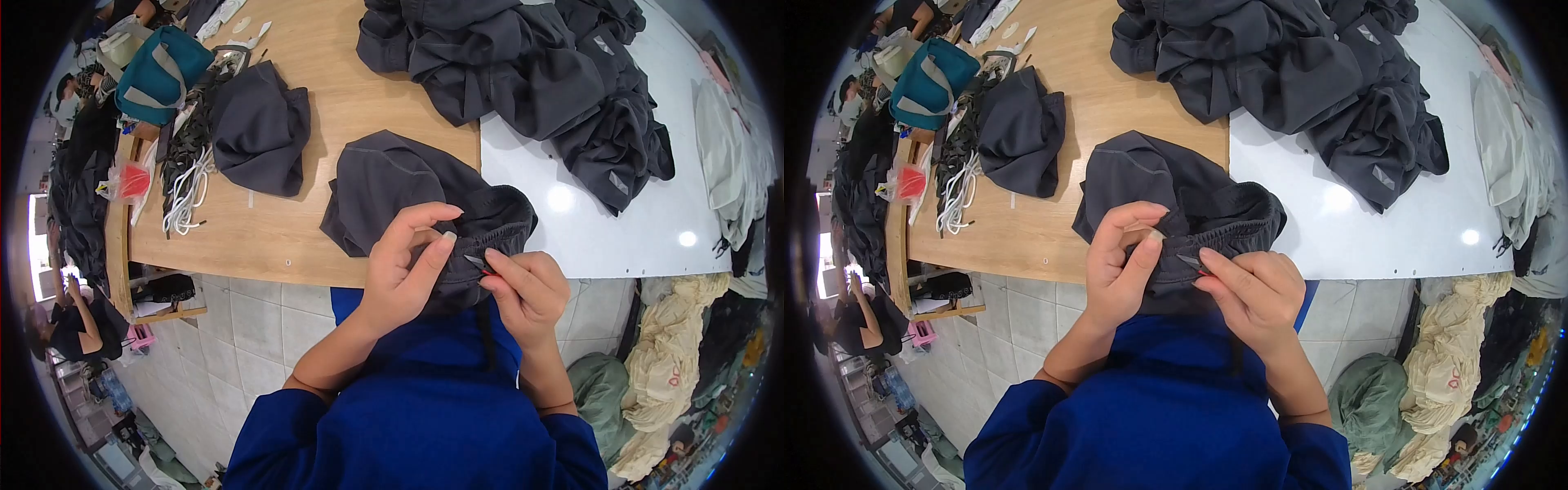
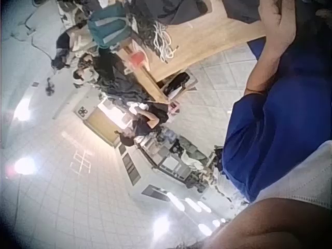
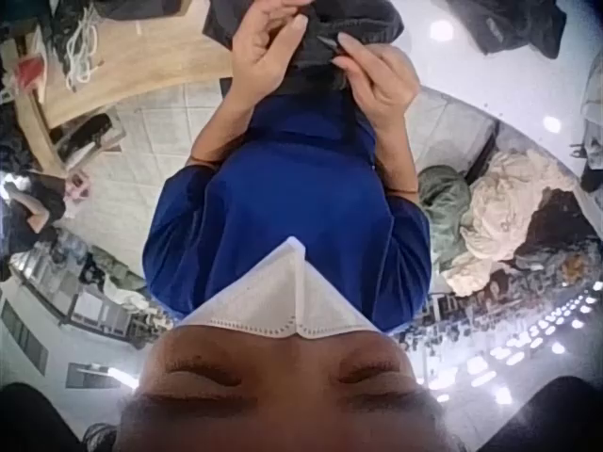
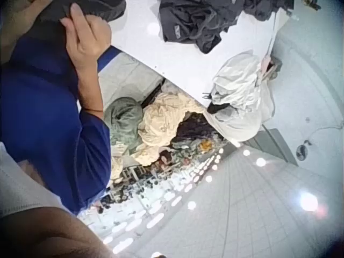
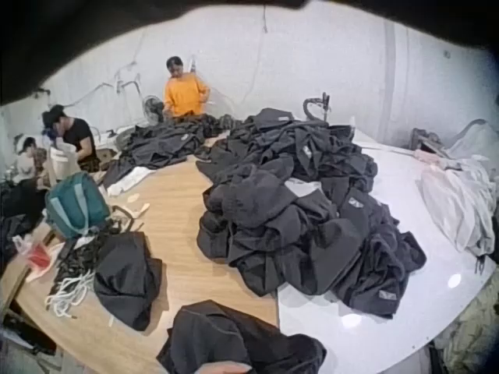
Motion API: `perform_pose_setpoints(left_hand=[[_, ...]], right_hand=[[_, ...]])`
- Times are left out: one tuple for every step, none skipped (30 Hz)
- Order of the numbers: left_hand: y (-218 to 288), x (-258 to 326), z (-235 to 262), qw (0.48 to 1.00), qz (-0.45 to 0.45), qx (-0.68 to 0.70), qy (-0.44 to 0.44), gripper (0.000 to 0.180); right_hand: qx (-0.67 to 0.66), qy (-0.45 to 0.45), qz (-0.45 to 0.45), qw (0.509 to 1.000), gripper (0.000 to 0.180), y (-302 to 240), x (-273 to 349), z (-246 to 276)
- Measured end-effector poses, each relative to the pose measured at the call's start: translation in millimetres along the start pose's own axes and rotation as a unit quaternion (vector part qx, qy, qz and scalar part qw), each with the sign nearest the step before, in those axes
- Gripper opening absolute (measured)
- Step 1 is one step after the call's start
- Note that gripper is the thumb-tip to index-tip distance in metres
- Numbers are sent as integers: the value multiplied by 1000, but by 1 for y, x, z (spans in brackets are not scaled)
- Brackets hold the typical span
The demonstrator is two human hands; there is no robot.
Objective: Trim loose threads from the waistband of grey shorts using small snips in a factory setting.
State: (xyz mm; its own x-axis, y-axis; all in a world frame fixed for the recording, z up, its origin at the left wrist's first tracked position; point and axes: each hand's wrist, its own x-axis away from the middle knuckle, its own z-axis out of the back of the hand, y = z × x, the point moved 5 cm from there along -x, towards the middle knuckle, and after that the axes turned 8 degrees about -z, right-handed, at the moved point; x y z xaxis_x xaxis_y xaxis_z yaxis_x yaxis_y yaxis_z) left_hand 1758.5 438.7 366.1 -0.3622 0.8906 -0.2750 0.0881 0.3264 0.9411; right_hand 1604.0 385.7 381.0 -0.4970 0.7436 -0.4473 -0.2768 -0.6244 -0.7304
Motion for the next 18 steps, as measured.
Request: perform_pose_setpoints(left_hand=[[0,0,0,1000,0,0,0,25],[-1,0,0,1000,-1,0,-3,26],[-1,0,0,1000,-3,-1,-7,28],[0,0,1,1000,-2,-1,-6,28],[1,0,0,999,6,-16,-29,29],[1,0,-1,998,15,-32,-52,31],[0,0,0,998,15,-31,-53,31],[-2,2,-2,995,4,-47,-91,34],[-2,3,-5,990,-8,-63,-129,37],[-2,1,-5,990,-9,-63,-129,37],[-2,1,-7,990,11,-18,-140,40],[-2,1,-8,988,31,28,-150,42],[-1,1,-8,988,31,27,-149,42],[-1,1,-7,988,43,40,-143,43],[-2,1,-5,987,56,54,-137,45],[-3,1,-2,988,56,54,-137,45],[-4,0,3,988,38,44,-142,44],[-5,0,5,988,20,35,-147,43]], right_hand=[[0,0,0,1000,31,-1,0,0],[-29,16,-50,998,35,2,1,1],[-58,31,-100,993,38,6,2,1],[-58,30,-100,993,38,3,-1,3],[-82,9,-135,987,39,2,-6,4],[-105,-12,-169,980,40,2,-8,3],[-176,45,-201,963,34,2,-10,-5],[-175,46,-202,963,34,4,-10,-4],[-162,-27,-188,968,30,4,-10,-8],[-149,-101,-172,969,27,3,-10,-13],[-168,-89,-168,967,22,7,-11,-13],[-169,-89,-167,967,22,9,-12,-14],[-178,-48,-198,963,18,16,-11,-13],[-186,-8,-228,956,14,22,-11,-10],[-171,20,-275,946,1,29,-12,-5],[-186,46,-297,936,9,37,-13,2],[-208,89,-308,924,9,45,-14,8],[-229,133,-319,910,10,51,-14,14]])
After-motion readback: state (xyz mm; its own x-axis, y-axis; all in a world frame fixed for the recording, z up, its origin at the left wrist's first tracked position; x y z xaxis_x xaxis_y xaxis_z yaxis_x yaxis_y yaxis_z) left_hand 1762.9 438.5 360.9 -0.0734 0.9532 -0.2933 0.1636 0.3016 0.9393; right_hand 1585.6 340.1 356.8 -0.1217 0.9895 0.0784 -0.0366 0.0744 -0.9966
